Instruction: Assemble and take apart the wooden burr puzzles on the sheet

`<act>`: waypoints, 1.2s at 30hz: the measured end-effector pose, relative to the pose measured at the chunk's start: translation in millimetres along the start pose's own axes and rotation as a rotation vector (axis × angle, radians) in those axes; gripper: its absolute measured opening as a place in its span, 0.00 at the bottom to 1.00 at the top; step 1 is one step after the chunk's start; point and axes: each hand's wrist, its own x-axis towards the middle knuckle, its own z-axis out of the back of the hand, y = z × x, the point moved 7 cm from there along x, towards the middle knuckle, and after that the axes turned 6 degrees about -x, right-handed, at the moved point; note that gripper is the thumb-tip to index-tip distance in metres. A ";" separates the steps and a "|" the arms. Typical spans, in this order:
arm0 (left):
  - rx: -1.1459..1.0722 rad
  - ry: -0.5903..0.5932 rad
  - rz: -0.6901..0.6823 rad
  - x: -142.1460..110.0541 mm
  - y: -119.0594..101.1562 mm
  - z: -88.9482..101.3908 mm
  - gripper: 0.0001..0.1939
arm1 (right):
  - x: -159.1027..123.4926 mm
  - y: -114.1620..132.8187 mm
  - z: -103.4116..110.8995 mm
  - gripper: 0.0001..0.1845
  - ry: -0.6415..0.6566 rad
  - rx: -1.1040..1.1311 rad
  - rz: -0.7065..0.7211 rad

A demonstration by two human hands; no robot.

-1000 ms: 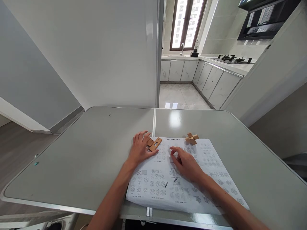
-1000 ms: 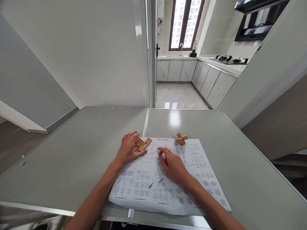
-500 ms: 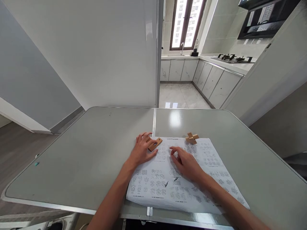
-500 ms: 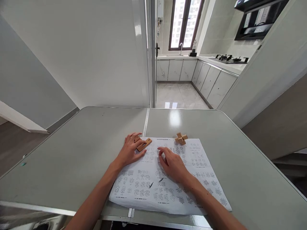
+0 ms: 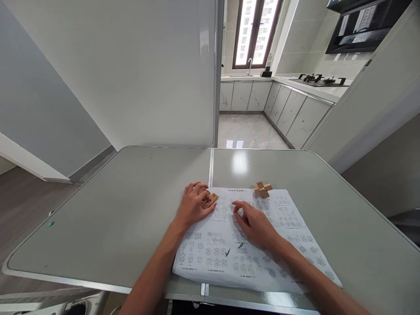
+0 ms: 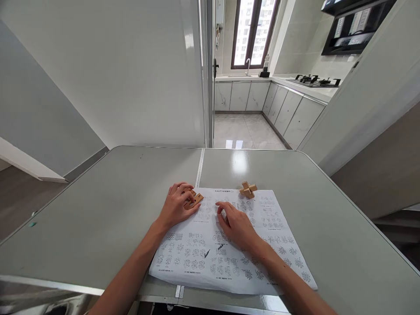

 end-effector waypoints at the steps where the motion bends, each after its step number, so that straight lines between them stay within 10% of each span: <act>1: -0.005 -0.001 0.010 0.3 0.6 0.0 0.10 | -0.1 -0.2 -0.2 0.15 0.002 -0.001 0.001; 24: -0.135 0.040 0.256 -15.0 22.9 -1.9 0.41 | 2.4 -0.8 -1.9 0.15 0.015 0.034 -0.027; 36: 0.018 0.060 0.485 -135.5 40.3 47.4 0.47 | 4.4 1.3 1.3 0.13 -0.020 0.057 -0.022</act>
